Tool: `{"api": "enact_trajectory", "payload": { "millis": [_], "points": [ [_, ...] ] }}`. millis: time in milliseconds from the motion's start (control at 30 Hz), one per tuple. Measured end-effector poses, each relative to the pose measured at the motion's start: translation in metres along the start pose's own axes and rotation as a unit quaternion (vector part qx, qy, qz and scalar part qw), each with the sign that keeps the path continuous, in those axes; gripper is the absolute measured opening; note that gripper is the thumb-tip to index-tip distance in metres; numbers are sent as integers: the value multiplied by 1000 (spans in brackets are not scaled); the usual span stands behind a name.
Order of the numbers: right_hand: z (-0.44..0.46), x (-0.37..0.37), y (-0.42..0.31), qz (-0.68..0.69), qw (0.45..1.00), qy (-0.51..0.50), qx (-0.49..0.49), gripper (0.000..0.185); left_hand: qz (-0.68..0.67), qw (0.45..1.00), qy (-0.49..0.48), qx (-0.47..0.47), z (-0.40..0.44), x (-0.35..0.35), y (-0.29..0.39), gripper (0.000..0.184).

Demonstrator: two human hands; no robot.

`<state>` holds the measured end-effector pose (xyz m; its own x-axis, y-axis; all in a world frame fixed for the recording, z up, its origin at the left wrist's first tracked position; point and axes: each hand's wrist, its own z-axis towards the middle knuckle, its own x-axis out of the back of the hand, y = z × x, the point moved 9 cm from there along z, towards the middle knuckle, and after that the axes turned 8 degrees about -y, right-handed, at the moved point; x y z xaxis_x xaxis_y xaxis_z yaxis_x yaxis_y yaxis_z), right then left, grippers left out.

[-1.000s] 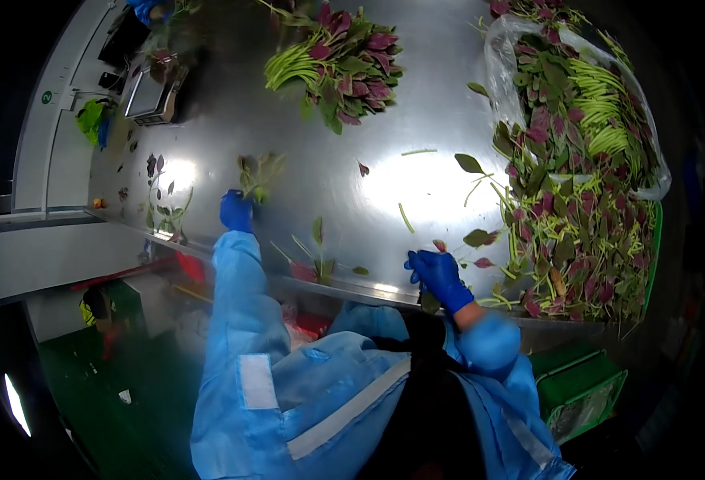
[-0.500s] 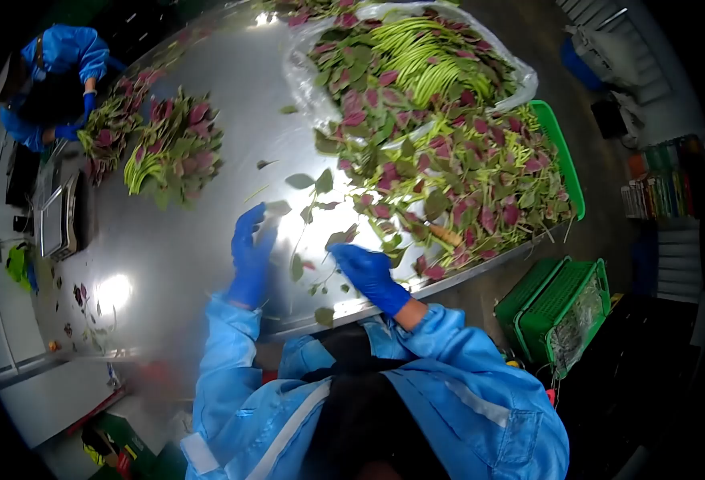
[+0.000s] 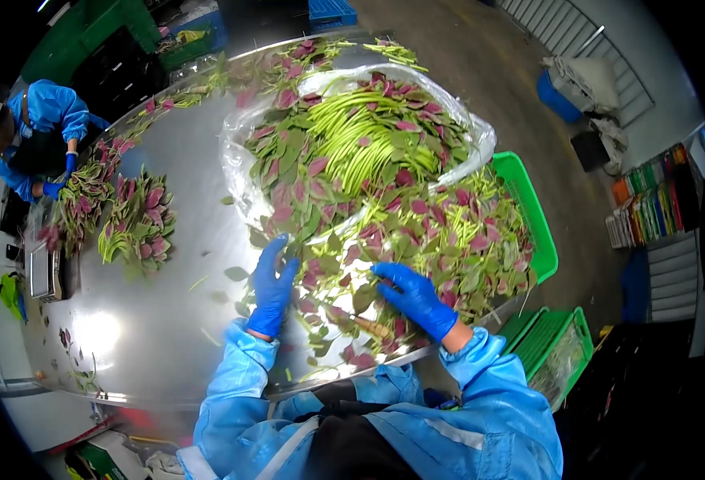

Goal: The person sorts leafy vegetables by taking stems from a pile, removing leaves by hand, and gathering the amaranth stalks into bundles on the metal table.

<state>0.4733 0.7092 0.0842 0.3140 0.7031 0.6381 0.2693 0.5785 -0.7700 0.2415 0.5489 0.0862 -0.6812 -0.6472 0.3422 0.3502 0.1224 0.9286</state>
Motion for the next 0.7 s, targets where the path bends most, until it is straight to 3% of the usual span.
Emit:
{"api": "enact_trajectory", "payload": {
  "millis": [133, 300, 400, 567, 700],
  "points": [
    [89, 95, 20, 8, 995, 83, 46, 42, -1, 999, -34, -41, 56, -49, 26, 52],
    [201, 174, 37, -81, 973, 161, 145, 52, 21, 990, -82, -112, 133, -104, 63, 60],
    [258, 191, 48, -91, 970, 149, 168, 58, 75, 977, -108, -169, 178, -138, 67, 65],
    [339, 181, 67, -210, 959, 51, 181, 82, 141, 957, -146, -208, 232, -181, 63, 69],
    [377, 164, 67, -234, 945, -25, 229, 82, 303, 919, -183, -171, 244, -208, 37, 81]
  ]
}}
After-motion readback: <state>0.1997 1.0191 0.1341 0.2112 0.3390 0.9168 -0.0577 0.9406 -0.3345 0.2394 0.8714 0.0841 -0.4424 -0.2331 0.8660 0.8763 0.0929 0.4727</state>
